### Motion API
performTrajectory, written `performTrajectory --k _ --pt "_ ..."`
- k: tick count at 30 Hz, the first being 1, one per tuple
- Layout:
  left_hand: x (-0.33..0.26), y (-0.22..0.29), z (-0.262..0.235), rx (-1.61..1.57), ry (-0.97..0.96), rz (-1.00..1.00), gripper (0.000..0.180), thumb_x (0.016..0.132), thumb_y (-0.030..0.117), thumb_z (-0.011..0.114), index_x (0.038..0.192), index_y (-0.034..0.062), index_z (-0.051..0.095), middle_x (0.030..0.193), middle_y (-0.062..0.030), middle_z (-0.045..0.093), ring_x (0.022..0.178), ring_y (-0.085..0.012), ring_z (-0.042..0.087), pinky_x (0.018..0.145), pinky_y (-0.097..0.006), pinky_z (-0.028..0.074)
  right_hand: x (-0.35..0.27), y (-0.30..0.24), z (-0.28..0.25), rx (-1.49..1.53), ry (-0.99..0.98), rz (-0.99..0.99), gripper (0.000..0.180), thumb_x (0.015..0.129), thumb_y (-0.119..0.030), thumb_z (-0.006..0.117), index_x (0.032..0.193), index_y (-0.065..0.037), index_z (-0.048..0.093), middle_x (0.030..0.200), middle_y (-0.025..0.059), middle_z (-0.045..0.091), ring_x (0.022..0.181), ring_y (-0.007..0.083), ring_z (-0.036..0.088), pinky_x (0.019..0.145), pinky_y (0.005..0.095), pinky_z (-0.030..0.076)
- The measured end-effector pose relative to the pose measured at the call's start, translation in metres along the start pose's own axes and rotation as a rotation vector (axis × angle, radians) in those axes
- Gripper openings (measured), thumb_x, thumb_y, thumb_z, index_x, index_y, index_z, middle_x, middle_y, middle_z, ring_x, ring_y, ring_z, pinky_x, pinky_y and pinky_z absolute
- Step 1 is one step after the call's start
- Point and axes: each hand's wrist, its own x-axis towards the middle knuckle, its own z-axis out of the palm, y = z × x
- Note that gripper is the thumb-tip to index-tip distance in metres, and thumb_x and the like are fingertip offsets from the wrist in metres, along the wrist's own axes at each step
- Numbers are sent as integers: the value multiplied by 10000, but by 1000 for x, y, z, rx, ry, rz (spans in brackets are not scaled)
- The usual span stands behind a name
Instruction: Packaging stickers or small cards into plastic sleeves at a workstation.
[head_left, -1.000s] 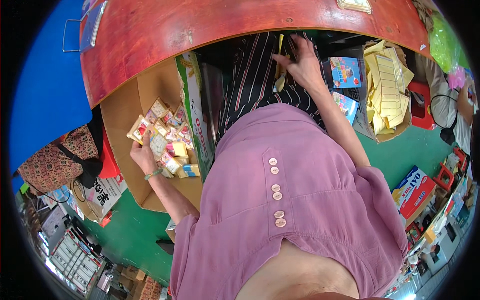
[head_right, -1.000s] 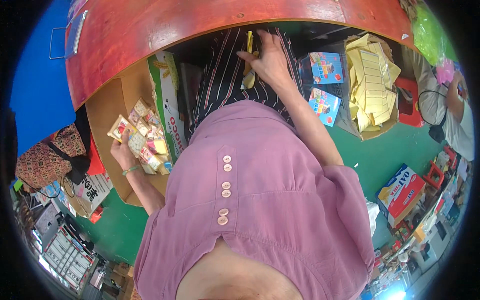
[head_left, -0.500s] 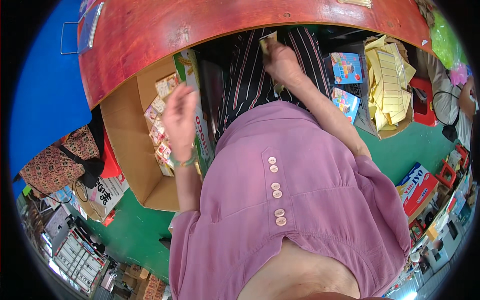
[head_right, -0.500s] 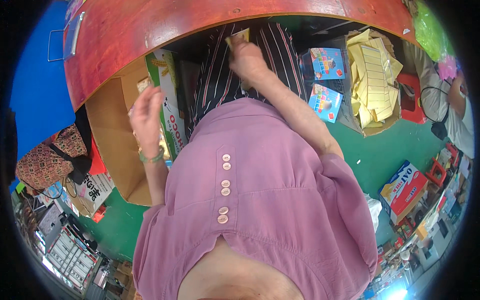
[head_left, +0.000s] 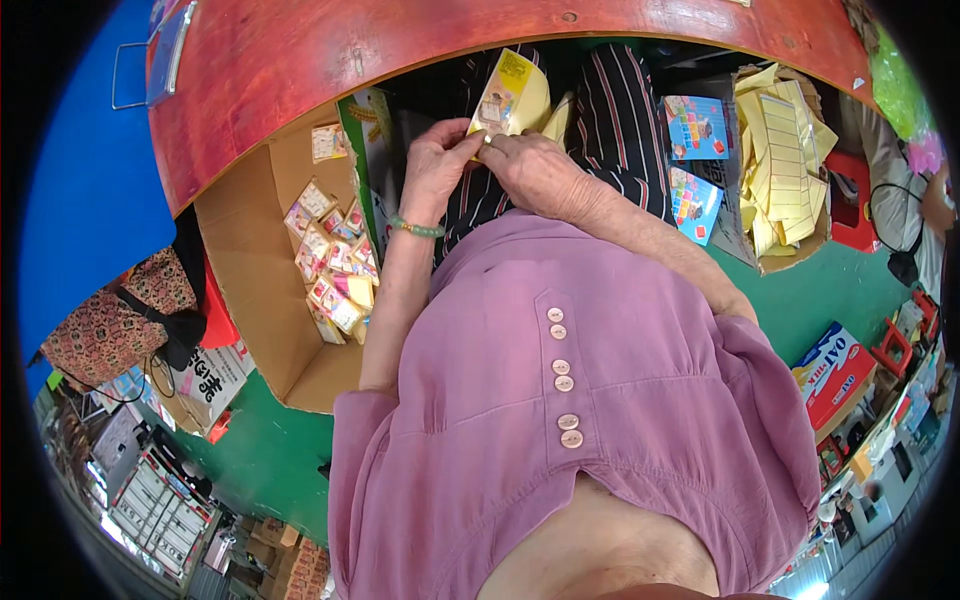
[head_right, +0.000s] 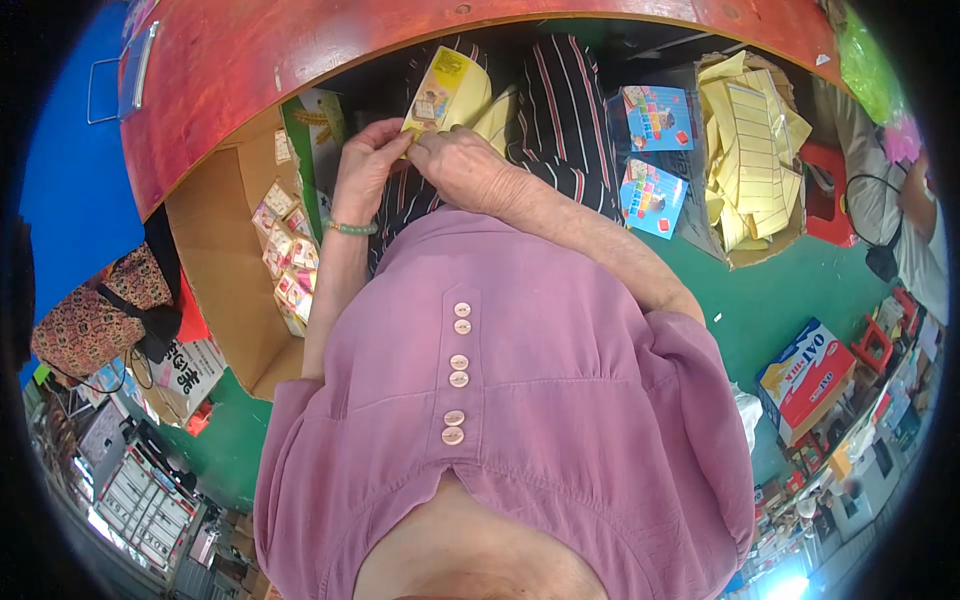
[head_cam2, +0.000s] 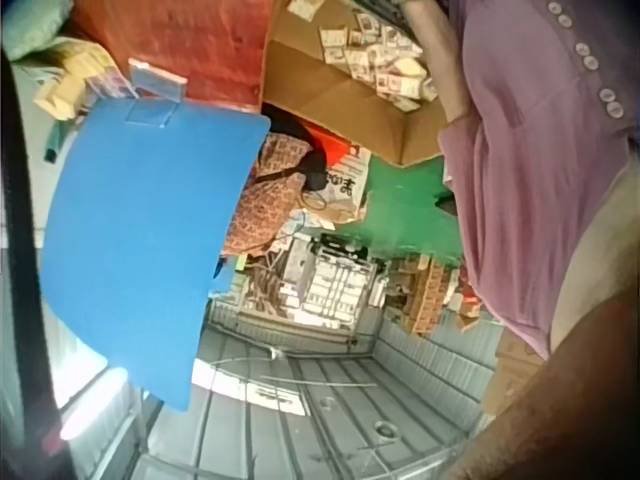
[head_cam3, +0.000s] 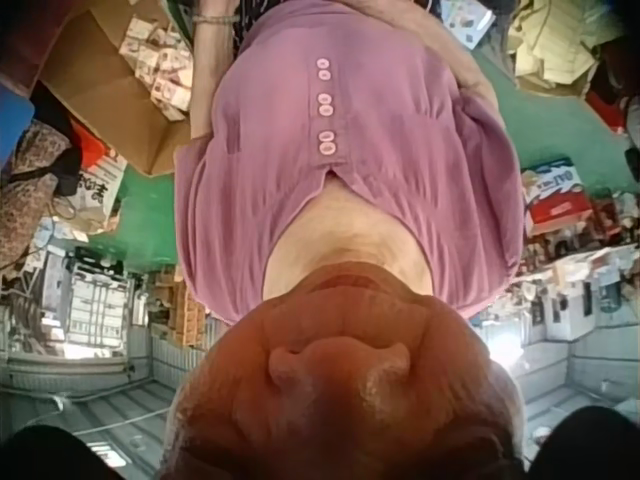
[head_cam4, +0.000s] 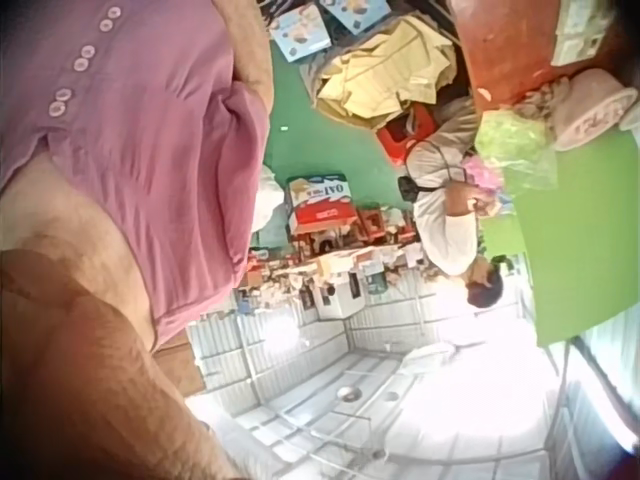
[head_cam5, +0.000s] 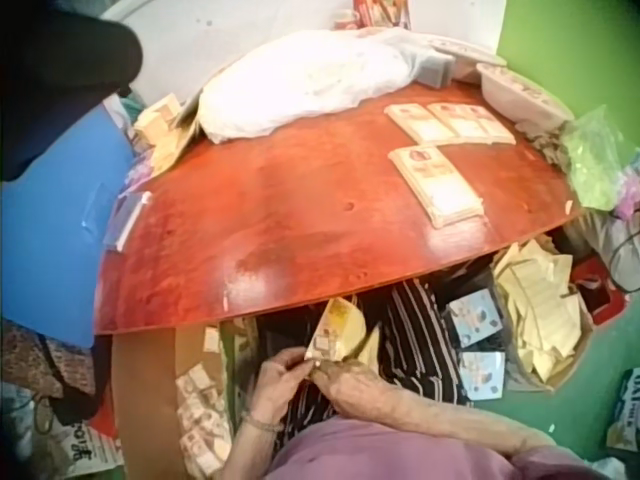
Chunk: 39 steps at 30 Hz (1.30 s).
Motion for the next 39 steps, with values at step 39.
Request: performTrajectory --k 39 --pt "-15 -27 17 42 -60 77 329 802 -31 645 1107 -67 529 870 -79 666 738 -104 638 657 -210 516 -7 51 0 431 9 419 333 756 -122 711 1065 -35 626 1024 114 619 942 225 638 864 317 505"
